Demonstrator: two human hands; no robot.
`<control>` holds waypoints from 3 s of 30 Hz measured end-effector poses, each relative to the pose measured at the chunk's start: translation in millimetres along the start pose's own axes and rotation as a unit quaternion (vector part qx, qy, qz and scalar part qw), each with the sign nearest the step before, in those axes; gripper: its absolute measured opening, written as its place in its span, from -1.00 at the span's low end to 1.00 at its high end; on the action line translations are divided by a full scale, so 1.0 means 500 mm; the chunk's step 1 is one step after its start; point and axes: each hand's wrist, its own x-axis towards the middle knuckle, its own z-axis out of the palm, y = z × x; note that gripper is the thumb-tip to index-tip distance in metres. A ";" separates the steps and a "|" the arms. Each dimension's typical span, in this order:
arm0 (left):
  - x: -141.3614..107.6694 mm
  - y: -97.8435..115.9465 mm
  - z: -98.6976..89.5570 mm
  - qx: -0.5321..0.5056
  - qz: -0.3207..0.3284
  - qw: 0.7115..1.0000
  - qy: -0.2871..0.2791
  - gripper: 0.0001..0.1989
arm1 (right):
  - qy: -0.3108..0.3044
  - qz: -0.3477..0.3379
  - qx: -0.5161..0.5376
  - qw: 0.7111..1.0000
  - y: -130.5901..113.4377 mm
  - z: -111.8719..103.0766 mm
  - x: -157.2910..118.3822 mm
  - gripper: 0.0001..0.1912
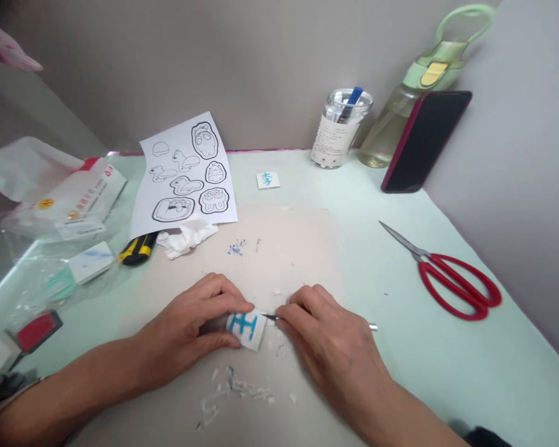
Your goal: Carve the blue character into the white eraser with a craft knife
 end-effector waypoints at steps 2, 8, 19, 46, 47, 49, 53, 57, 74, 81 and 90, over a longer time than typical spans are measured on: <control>0.001 0.000 0.000 0.001 0.002 1.000 0.002 -0.72 | -0.001 0.002 0.000 1.000 -0.001 -0.001 0.000 -0.85; -0.002 0.002 -0.001 0.000 -0.002 1.000 0.004 -0.73 | -0.009 -0.002 0.018 1.000 0.001 -0.005 0.002 -0.83; -0.002 0.000 0.001 0.013 0.004 1.000 0.007 -0.74 | -0.031 0.010 0.040 0.999 0.002 -0.006 0.002 -0.83; -0.009 -0.003 0.007 0.019 0.014 1.000 0.012 -0.73 | -0.028 0.020 0.060 0.998 -0.009 0.001 -0.009 -0.82; -0.009 -0.003 0.006 0.020 0.013 1.000 0.011 -0.73 | -0.028 0.021 0.060 0.998 -0.010 0.001 -0.010 -0.82; -0.009 -0.004 0.006 0.021 0.013 1.000 0.009 -0.73 | -0.031 0.021 0.059 0.998 -0.009 0.001 -0.013 -0.83; -0.009 -0.007 0.007 0.015 0.026 0.999 0.012 -0.73 | -0.027 0.017 0.069 0.997 -0.009 0.002 -0.016 -0.85; -0.011 -0.009 0.009 0.018 0.031 0.999 0.020 -0.72 | -0.025 0.024 0.067 0.997 -0.011 0.004 -0.010 -0.85; -0.013 -0.009 0.012 0.021 0.034 0.999 0.027 -0.72 | -0.025 0.020 0.082 0.996 -0.016 0.001 -0.013 -0.86; -0.012 -0.012 0.015 0.023 0.046 0.998 0.034 -0.71 | -0.032 0.036 0.085 0.995 -0.019 0.000 -0.008 -0.85; -0.013 -0.014 0.016 0.022 0.058 0.997 0.036 -0.72 | -0.041 0.042 0.095 0.994 -0.019 -0.002 -0.015 -0.85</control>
